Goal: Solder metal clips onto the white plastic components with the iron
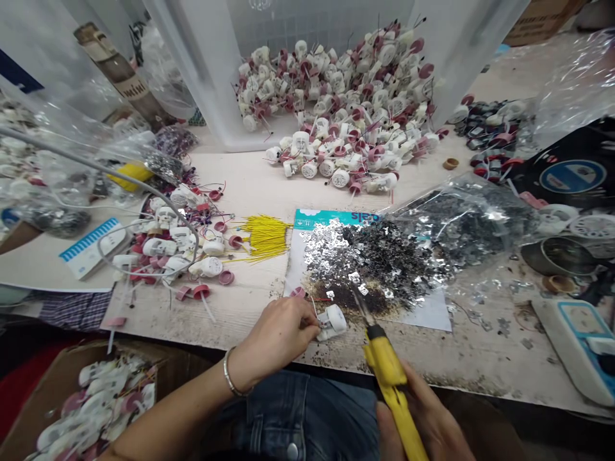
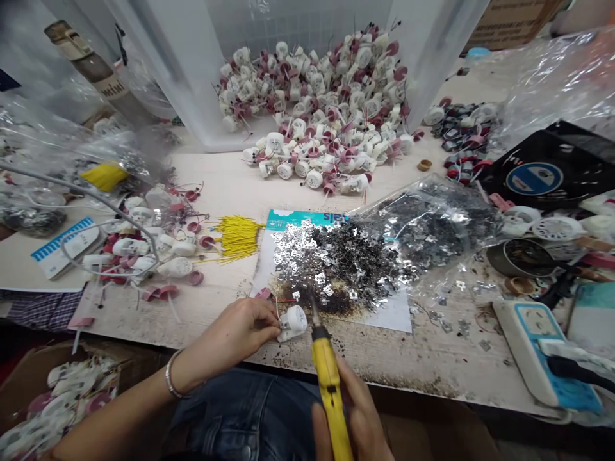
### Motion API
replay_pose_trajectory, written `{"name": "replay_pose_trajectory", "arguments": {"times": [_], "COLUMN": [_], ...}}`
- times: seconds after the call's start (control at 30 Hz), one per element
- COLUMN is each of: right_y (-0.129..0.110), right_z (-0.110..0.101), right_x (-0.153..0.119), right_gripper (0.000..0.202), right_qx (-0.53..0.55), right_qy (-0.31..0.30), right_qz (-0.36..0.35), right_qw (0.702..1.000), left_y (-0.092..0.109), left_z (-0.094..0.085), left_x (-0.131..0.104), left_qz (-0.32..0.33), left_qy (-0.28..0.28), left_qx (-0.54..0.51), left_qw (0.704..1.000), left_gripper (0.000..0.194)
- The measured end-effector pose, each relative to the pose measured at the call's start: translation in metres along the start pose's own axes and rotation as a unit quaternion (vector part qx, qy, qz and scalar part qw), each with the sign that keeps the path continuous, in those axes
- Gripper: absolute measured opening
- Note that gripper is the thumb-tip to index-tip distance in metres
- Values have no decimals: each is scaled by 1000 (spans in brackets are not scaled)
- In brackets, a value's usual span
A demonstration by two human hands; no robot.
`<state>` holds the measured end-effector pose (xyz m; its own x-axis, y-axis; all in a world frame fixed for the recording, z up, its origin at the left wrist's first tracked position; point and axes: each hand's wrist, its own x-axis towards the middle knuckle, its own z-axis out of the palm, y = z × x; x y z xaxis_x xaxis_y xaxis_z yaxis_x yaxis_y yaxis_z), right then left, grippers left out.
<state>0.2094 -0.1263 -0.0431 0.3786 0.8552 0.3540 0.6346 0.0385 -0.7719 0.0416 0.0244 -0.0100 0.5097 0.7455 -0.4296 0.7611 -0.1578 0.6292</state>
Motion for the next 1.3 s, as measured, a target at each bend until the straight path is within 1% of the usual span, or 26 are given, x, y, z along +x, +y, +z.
{"name": "replay_pose_trajectory", "arguments": {"times": [0.07,0.13,0.17,0.2,0.3,0.37,0.43,0.47,0.53,0.57,0.6,0.7,0.77,0.8,0.83,0.87,0.9,0.97,1.03,1.07,1.1,1.13,1.17,1.23,1.27,1.3], "right_y": [-1,0,1,2,8,9,7,5,0,-2,-5,-7,-5,-3,0,2,5,9,11,11,11,10,10,12,13,15], "right_z": [19,39,48,56,68,67,64,63,60,60,60,59,57,56,55,55,55,57,59,61,62,62,62,60,57,55], "right_x": [8,17,22,26,35,37,36,34,31,30,29,28,30,32,34,35,37,39,40,40,41,42,43,47,50,52], "right_gripper": [10,11,13,14,15,16,20,21,25,26,27,27,26,26,27,27,27,27,26,25,25,24,23,23,23,23], "right_qx": [46,110,93,74,36,37,38,41,61,77,94,131,148,153,153,150,144,138,146,153,159,164,164,149,135,116], "right_qy": [27,53,69,68,50,66,99,111,125,123,118,96,100,113,131,149,162,165,150,139,129,119,109,95,95,94], "right_qz": [-41,-80,-117,-145,-181,-177,-164,-154,-125,-111,-100,-87,-83,-78,-70,-59,-47,-27,-25,-29,-35,-41,-48,-59,-73,-99], "right_qw": [998,989,986,984,982,981,981,981,982,983,983,983,980,979,977,976,975,976,978,978,978,978,979,982,984,984], "left_y": [0,0,0,1,0,0,-1,-2,-3,-3,-3,-4,-10,-16,-25,-36,-50,-79,-105,-113,-117,-116,-111,-89,-75,-60], "left_z": [1,1,1,1,0,0,2,3,8,12,14,16,6,-3,-15,-29,-44,-74,-97,-103,-107,-107,-105,-97,-94,-91], "left_x": [-1,-1,-1,-1,-5,-10,-17,-21,-25,-26,-26,-28,-37,-45,-56,-70,-87,-124,-157,-168,-174,-174,-167,-137,-116,-91], "left_qz": [3,8,12,15,25,45,84,110,164,187,205,219,203,182,150,98,23,-162,-337,-403,-422,-412,-379,-263,-218,-166], "left_qy": [0,1,1,2,6,16,53,77,117,125,125,131,153,166,177,186,190,151,91,68,69,72,80,84,73,42], "left_qx": [-1,-8,-13,-17,-27,-31,-22,-7,34,53,66,69,70,76,88,103,121,163,218,232,241,242,237,211,192,166], "left_qw": [1000,1000,1000,1000,999,998,995,991,979,973,969,964,965,966,969,972,974,961,911,883,871,876,891,938,954,971], "left_gripper": [14,16,16,17,17,16,8,9,41,53,59,48,44,44,43,42,42,40,33,33,30,30,31,39,42,44]}}
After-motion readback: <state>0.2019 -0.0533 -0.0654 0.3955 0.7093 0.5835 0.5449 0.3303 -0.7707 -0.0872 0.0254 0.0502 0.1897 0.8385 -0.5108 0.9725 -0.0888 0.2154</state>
